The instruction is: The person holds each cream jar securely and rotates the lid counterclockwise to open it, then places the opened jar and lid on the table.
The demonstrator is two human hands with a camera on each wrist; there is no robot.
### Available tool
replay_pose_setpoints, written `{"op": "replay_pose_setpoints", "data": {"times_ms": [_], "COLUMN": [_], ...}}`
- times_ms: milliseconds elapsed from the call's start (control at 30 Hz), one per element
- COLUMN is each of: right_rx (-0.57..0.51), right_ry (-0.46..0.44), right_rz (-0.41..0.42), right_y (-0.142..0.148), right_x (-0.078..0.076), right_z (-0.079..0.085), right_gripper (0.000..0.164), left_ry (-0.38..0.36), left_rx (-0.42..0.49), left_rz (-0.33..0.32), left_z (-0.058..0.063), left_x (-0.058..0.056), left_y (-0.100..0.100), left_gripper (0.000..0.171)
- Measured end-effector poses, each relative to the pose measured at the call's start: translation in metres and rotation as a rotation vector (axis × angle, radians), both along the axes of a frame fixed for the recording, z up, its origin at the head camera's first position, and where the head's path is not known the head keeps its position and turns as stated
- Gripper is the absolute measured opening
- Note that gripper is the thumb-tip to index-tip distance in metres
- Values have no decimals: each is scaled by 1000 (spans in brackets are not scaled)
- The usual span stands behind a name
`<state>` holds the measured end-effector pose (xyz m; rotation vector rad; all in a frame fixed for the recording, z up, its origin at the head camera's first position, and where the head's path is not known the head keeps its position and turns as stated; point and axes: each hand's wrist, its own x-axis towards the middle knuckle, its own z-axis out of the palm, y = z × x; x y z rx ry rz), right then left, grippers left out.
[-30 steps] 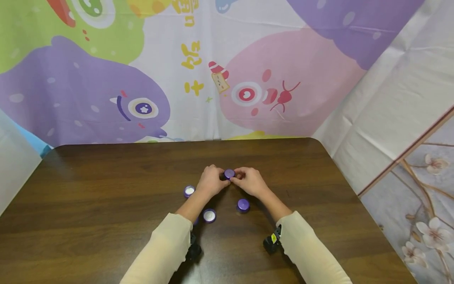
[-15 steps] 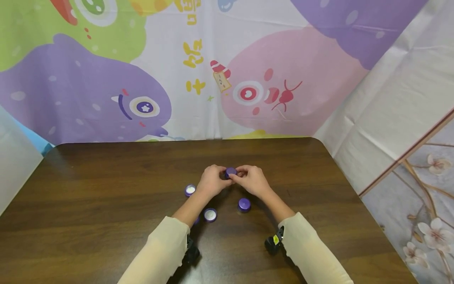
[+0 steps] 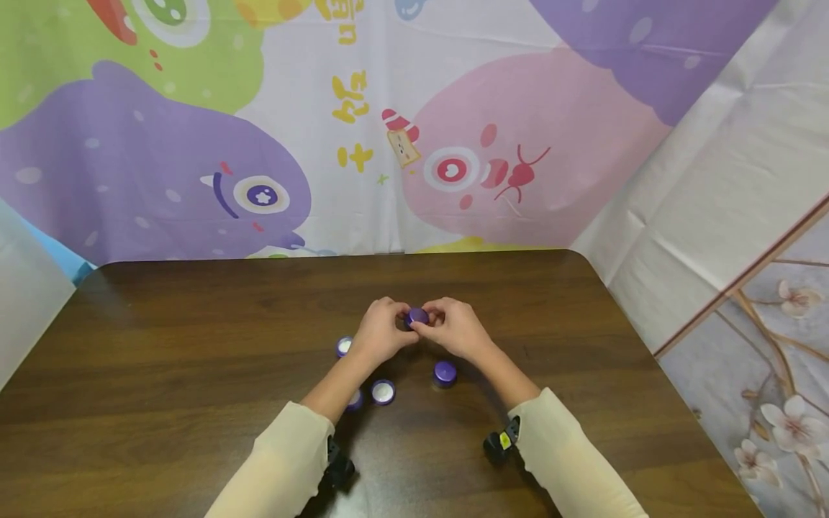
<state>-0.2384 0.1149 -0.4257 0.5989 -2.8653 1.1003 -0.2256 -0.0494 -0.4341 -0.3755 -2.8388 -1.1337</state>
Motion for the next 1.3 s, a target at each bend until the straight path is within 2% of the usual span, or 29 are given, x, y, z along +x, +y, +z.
{"op": "replay_pose_setpoints", "data": {"times_ms": [133, 233, 400, 500, 567, 667, 800, 867, 967, 1133, 1300], "right_rx": [34, 53, 71, 64, 58, 36, -5, -7, 17, 34, 3], "right_ry": [89, 122, 109, 91, 88, 101, 132, 133, 110, 56, 58], "right_rz": [100, 159, 245, 284, 282, 229, 160, 165, 221, 305, 235], "right_y": [1, 2, 5, 7, 7, 7, 5, 4, 4, 6, 4], "right_x": [4, 7, 16, 20, 22, 24, 24, 24, 24, 25, 27], "right_z": [8, 15, 30, 36, 39, 41, 41, 41, 43, 48, 46], "right_gripper": [27, 26, 32, 38, 43, 45, 37, 33, 31, 41, 44], "left_ry": [36, 57, 85, 88, 79, 78, 79, 79, 87, 101, 99], "left_rx": [7, 8, 52, 99, 132, 154, 161, 167, 172, 167, 163], "left_rz": [-13, -28, -71, -76, -66, -38, -4, 0, -4, -10, 1], "left_z": [6, 10, 16, 18, 19, 20, 22, 23, 23, 23, 23], "left_x": [6, 11, 18, 23, 25, 28, 29, 29, 30, 32, 34], "left_y": [-2, -4, -5, -7, -8, -9, -10, -10, -11, -11, -10], "left_gripper": [33, 34, 35, 36, 36, 37, 37, 36, 35, 34, 35]}}
